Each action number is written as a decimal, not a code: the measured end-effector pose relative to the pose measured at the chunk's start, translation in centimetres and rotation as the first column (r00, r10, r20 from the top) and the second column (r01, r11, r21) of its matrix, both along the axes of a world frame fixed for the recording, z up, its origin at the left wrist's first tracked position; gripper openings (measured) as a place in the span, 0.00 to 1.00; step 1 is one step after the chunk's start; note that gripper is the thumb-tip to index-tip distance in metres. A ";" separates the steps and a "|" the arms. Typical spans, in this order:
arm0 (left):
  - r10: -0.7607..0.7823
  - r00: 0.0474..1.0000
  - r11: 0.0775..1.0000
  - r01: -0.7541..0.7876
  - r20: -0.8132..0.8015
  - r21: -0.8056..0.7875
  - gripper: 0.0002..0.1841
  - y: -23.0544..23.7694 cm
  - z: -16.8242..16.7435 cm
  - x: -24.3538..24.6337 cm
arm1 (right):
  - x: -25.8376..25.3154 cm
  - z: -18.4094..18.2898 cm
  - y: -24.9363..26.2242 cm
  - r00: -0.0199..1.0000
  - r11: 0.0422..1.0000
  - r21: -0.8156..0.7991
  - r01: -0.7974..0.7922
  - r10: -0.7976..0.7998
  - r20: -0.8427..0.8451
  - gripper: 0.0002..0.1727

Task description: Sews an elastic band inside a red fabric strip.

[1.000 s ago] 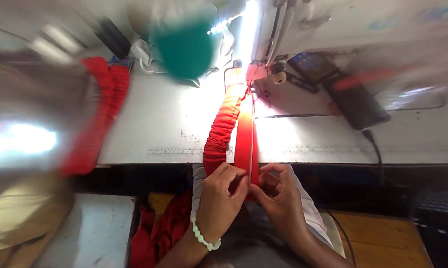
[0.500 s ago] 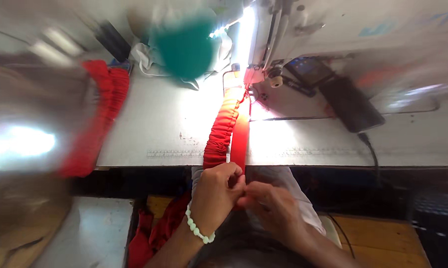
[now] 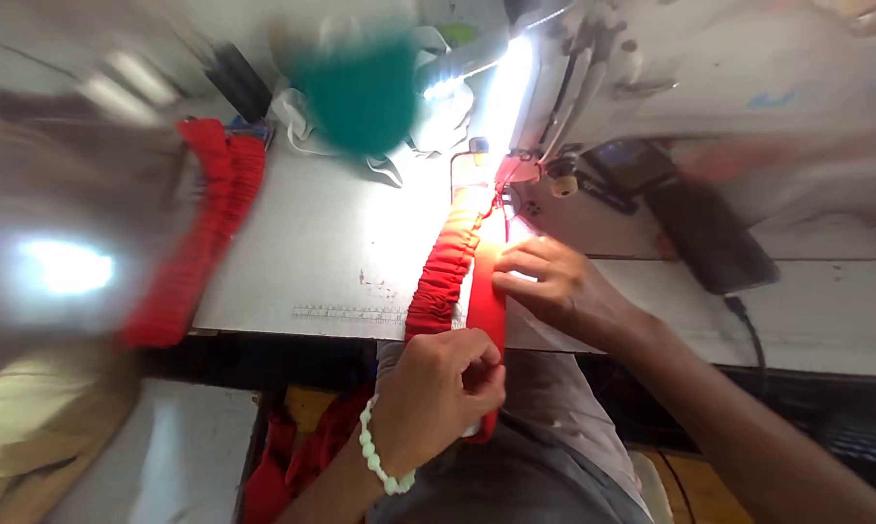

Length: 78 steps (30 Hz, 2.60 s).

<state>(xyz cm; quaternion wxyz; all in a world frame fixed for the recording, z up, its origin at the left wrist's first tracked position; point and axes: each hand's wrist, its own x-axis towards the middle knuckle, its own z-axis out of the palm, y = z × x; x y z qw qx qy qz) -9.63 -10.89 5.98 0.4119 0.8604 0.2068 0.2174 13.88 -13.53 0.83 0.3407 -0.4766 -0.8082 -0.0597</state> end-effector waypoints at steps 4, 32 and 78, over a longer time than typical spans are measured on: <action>0.052 0.997 0.995 -0.056 -0.056 -0.081 0.17 4.4 -2.8 3.0 | -0.8 -1.9 -1.9 0.976 0.981 0.013 0.196 -0.193 -0.104 0.11; 0.227 0.933 0.797 -0.342 -0.278 -0.498 0.12 7.3 -3.4 7.0 | -4.7 -3.8 -3.3 0.836 0.899 -0.037 0.437 -0.421 -0.351 0.09; 0.187 0.980 0.950 -0.163 -0.068 0.266 0.15 -1.4 -4.1 0.6 | -11.2 -1.2 -7.3 0.132 0.753 -0.653 0.079 -0.657 -0.742 0.20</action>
